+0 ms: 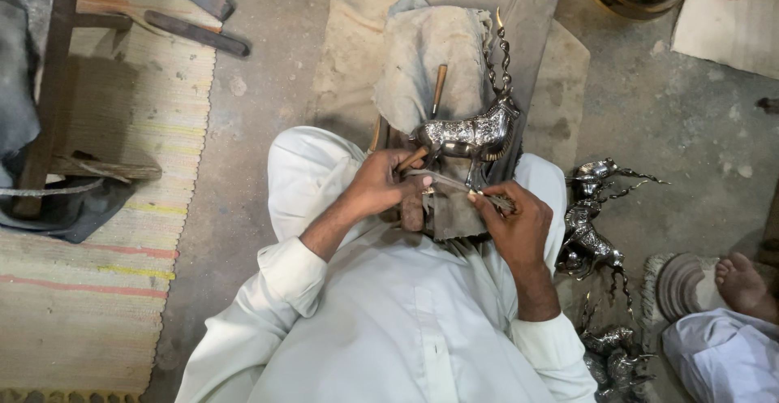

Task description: The person sits cross-legged on the floor and hammers a silver animal figurine held against a cloth-covered sandbag using a wooden mallet. They reposition the figurine, adjust a rope tied around it, and continue hammering different areas of the decorated surface.

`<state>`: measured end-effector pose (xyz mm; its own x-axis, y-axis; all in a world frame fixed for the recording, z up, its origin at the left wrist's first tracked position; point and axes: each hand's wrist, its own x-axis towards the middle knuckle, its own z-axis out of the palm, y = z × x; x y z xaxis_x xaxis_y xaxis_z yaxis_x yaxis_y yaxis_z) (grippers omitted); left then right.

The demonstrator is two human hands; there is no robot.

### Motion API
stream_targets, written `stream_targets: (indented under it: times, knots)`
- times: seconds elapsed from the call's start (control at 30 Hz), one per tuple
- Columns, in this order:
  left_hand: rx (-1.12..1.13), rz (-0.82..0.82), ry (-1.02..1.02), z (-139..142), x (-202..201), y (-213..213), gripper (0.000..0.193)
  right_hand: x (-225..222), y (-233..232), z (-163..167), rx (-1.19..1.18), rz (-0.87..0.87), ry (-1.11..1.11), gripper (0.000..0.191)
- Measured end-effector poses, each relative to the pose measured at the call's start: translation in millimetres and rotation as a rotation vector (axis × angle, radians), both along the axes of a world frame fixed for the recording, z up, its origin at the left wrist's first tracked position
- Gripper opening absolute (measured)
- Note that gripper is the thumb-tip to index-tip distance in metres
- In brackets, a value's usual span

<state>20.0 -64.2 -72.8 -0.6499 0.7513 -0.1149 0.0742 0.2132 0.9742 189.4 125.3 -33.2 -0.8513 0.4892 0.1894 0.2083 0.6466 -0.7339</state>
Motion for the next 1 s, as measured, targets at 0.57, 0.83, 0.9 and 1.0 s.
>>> stream_targets:
  times: [0.57, 0.83, 0.9, 1.0]
  knots:
    - [0.049, 0.027, 0.042, -2.2, 3.7, -2.4, 0.047, -13.0, 22.1, -11.9, -0.613, -0.085, 0.038, 0.047]
    - [-0.079, 0.101, 0.088, -5.5, 12.5, -3.0, 0.047, -3.4, -54.5, 14.3, 0.196, 0.019, 0.158, 0.013]
    - [-0.088, 0.100, 0.073, -5.3, 12.8, -5.9, 0.041, -2.6, -57.8, 14.0, 0.260, 0.022, 0.167, 0.011]
    - [0.018, 0.092, 0.035, -3.1, 11.1, -8.1, 0.038, -3.1, -43.4, 4.8, 0.185, -0.044, 0.179, 0.011]
